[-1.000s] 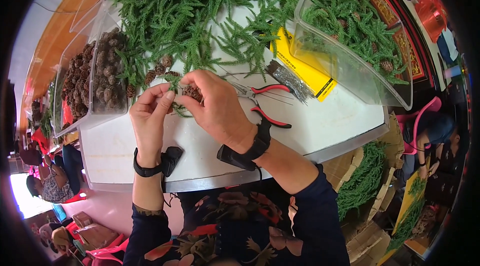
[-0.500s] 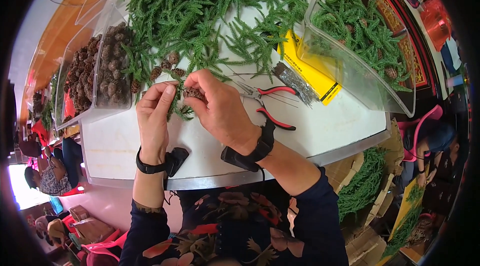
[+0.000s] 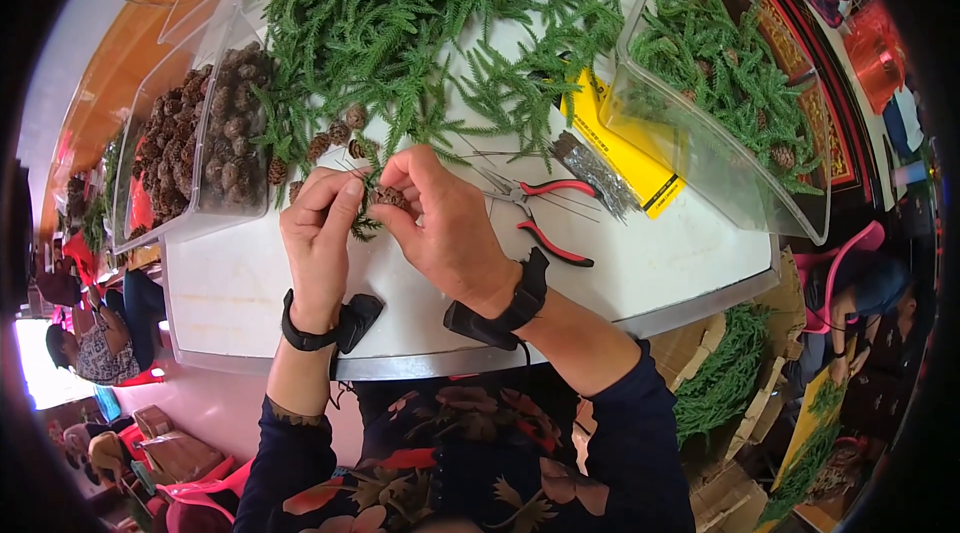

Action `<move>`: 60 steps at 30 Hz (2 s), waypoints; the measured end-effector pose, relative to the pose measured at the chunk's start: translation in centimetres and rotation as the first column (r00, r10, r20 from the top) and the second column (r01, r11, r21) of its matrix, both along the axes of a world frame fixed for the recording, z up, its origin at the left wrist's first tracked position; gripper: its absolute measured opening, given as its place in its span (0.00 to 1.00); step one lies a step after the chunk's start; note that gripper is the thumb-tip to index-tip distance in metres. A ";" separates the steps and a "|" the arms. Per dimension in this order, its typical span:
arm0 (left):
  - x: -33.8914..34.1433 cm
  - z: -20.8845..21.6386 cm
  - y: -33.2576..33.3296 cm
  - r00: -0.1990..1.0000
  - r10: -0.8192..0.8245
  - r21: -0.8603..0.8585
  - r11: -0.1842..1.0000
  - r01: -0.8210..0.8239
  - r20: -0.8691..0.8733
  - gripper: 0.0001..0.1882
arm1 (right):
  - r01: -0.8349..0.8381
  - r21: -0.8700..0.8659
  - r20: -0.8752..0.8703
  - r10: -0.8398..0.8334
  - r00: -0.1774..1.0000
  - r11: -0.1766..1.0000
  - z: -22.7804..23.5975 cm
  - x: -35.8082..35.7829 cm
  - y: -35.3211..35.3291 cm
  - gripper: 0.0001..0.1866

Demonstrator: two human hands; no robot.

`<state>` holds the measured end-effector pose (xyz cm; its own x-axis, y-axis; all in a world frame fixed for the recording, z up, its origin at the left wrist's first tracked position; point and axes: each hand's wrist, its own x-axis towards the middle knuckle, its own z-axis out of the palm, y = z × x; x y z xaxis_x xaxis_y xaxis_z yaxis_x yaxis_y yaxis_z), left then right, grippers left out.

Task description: Trimming small buds or seeds from green leafy stems using a pair of cutters and sorting them into containers.

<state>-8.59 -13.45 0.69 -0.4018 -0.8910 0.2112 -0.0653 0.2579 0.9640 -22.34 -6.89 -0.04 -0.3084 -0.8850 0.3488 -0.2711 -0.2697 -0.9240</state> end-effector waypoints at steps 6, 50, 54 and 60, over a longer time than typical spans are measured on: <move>-0.3 1.0 0.7 0.990 0.086 -0.291 0.955 -0.051 0.110 0.07 | -0.011 0.004 0.025 0.011 1.000 1.000 0.1 0.3 0.3 0.16; -0.4 0.1 0.3 0.987 -0.132 0.002 0.991 0.132 0.097 0.12 | -0.130 0.070 0.116 0.121 0.986 0.989 1.1 -2.5 -0.2 0.26; -0.5 0.1 0.5 0.982 -0.182 0.086 0.980 0.178 0.041 0.11 | -0.150 0.153 0.261 0.106 0.959 0.977 0.4 -3.0 -0.6 0.17; -0.3 0.2 0.5 0.974 -0.228 0.159 0.961 0.225 0.001 0.12 | -0.117 0.099 0.506 0.051 0.861 0.988 1.0 -2.4 -0.9 0.09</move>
<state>-8.86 -12.94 0.89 -0.5997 -0.7975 0.0666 -0.0415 0.1141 0.9926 -24.73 -7.80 0.93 -0.3345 -0.9408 0.0547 0.2557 -0.1465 -0.9556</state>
